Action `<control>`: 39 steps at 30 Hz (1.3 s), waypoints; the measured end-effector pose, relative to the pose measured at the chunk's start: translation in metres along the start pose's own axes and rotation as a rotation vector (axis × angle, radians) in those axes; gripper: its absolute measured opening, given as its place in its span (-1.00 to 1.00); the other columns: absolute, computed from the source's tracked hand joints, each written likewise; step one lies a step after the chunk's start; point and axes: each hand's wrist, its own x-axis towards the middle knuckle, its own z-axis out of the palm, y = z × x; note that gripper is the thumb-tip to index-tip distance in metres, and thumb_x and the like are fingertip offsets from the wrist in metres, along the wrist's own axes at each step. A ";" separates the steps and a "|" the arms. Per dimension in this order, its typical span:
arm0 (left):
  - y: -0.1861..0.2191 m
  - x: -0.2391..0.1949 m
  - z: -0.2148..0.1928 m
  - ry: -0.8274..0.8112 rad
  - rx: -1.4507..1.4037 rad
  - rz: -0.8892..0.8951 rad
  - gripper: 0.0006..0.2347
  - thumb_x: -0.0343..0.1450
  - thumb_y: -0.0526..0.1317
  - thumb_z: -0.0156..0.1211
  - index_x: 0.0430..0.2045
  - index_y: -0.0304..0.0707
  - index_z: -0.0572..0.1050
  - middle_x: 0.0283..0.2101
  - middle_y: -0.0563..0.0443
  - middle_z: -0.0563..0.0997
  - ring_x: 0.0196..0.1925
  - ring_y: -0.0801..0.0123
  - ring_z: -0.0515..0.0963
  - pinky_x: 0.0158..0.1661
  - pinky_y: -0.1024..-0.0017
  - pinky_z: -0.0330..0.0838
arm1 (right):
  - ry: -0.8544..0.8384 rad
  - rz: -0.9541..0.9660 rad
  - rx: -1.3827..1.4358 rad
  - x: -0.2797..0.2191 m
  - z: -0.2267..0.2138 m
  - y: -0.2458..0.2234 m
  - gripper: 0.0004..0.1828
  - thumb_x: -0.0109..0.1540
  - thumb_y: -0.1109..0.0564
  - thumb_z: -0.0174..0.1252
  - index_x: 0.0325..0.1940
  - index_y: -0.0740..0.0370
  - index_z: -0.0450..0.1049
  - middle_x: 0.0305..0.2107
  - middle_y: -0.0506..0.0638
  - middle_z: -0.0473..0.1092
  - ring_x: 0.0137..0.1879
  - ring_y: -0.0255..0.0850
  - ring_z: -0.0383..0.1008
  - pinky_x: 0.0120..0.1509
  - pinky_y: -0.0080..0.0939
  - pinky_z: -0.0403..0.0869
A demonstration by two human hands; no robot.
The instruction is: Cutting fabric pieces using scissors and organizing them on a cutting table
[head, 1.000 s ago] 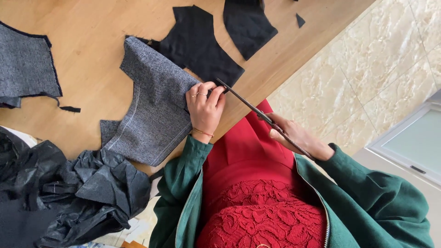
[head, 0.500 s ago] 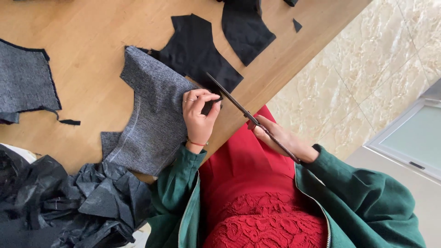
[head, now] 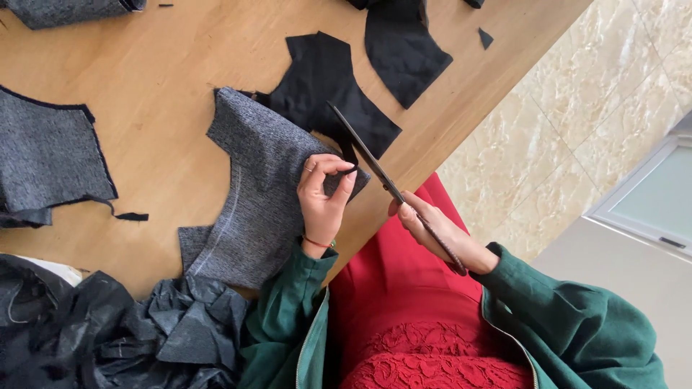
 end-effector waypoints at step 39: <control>-0.022 -0.005 -0.013 0.294 -0.804 -0.289 -0.92 0.52 -0.33 0.04 -0.18 -0.27 0.31 -0.38 0.02 0.32 -0.33 0.37 0.41 -0.14 0.35 0.35 | 0.272 0.070 0.204 0.042 0.083 -0.048 -0.43 0.44 -0.27 -0.31 -0.24 0.19 0.40 -0.68 -0.03 0.19 -0.59 -0.24 0.28 -0.50 -0.26 0.34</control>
